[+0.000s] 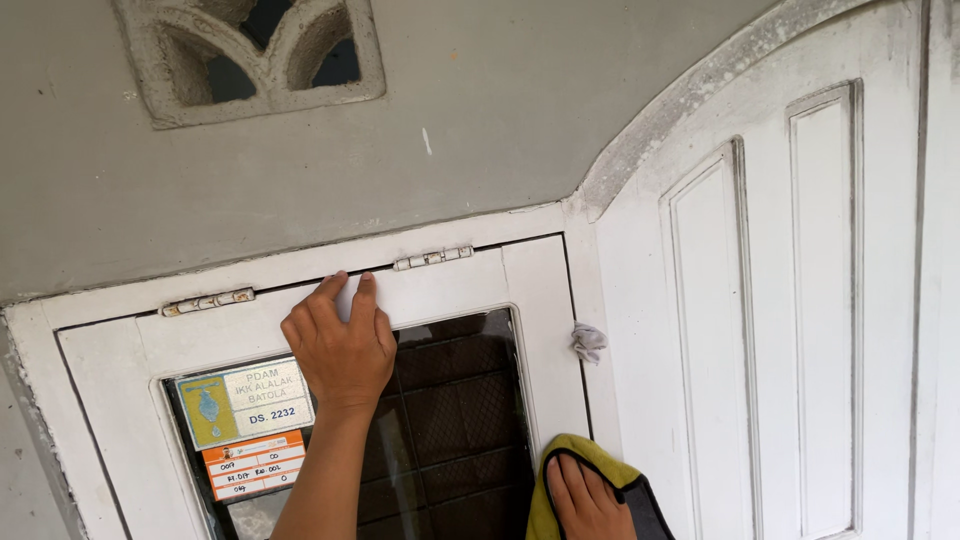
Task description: The person cleans a small window in a white door by spraying it with a cleaning solution and wiping the glass and frame with a cloth.
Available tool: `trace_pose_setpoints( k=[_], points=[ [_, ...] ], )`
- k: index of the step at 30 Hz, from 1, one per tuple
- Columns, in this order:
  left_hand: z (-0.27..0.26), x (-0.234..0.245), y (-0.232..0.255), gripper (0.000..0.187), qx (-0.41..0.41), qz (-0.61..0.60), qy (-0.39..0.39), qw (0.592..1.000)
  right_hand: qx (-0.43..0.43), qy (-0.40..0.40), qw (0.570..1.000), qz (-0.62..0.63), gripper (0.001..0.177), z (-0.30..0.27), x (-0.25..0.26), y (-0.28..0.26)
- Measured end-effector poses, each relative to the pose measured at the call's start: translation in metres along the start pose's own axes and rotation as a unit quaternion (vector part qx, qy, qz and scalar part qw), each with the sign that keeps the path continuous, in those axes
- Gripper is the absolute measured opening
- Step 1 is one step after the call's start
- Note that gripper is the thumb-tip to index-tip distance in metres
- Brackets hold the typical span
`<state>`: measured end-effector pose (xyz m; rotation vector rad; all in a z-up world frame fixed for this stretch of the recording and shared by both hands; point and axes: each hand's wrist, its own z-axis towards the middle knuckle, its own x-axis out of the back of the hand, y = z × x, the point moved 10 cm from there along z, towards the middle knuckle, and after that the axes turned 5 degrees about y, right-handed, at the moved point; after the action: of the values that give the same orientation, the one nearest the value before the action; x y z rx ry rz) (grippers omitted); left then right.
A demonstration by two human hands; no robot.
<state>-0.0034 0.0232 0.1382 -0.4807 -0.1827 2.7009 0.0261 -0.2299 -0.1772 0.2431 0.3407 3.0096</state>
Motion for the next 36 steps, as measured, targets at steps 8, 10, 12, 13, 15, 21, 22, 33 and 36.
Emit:
trace_pose_setpoints(
  k=[8, 10, 12, 13, 15, 21, 22, 33, 36],
  points=[
    [-0.001, -0.001, 0.0, 0.032, 0.004, 0.008, -0.001, 1.0, -0.027, -0.105, 0.991, 0.075, 0.088, 0.079, 0.042, 0.003],
    [-0.001, -0.001, 0.0, 0.032, 0.005, 0.004, -0.001, 1.0, -0.043, -0.108, 0.989, 0.095, 0.094, 0.116, 0.063, 0.005],
    [-0.001, -0.002, 0.0, 0.032, 0.007, 0.002, 0.0, 1.0, -0.066, -0.079, 0.99, 0.1, 0.09, 0.145, 0.08, 0.007],
    [-0.001, -0.001, 0.0, 0.033, 0.008, 0.001, 0.001, 1.0, -0.072, -0.076, 0.989, 0.1, 0.09, 0.152, 0.085, 0.006],
    [0.0, 0.0, 0.0, 0.033, 0.009, 0.0, 0.0, 1.0, -0.085, -0.07, 0.989, 0.1, 0.089, 0.159, 0.087, 0.007],
    [0.0, 0.002, 0.002, 0.034, 0.011, -0.01, -0.001, 1.0, -0.078, -0.122, 0.988, 0.057, 0.1, 0.093, 0.047, 0.003],
    [0.0, 0.002, 0.002, 0.034, 0.011, -0.012, -0.003, 1.0, -0.076, -0.105, 0.99, 0.054, 0.093, 0.075, 0.039, 0.002],
    [0.0, 0.001, 0.002, 0.037, 0.003, -0.009, -0.002, 1.0, -0.049, -0.063, 0.997, 0.025, 0.069, 0.019, 0.017, -0.007],
    [0.0, 0.0, 0.001, 0.037, 0.004, -0.01, -0.003, 1.0, -0.044, -0.107, 0.991, 0.071, 0.093, 0.072, 0.043, -0.005]
  ],
)
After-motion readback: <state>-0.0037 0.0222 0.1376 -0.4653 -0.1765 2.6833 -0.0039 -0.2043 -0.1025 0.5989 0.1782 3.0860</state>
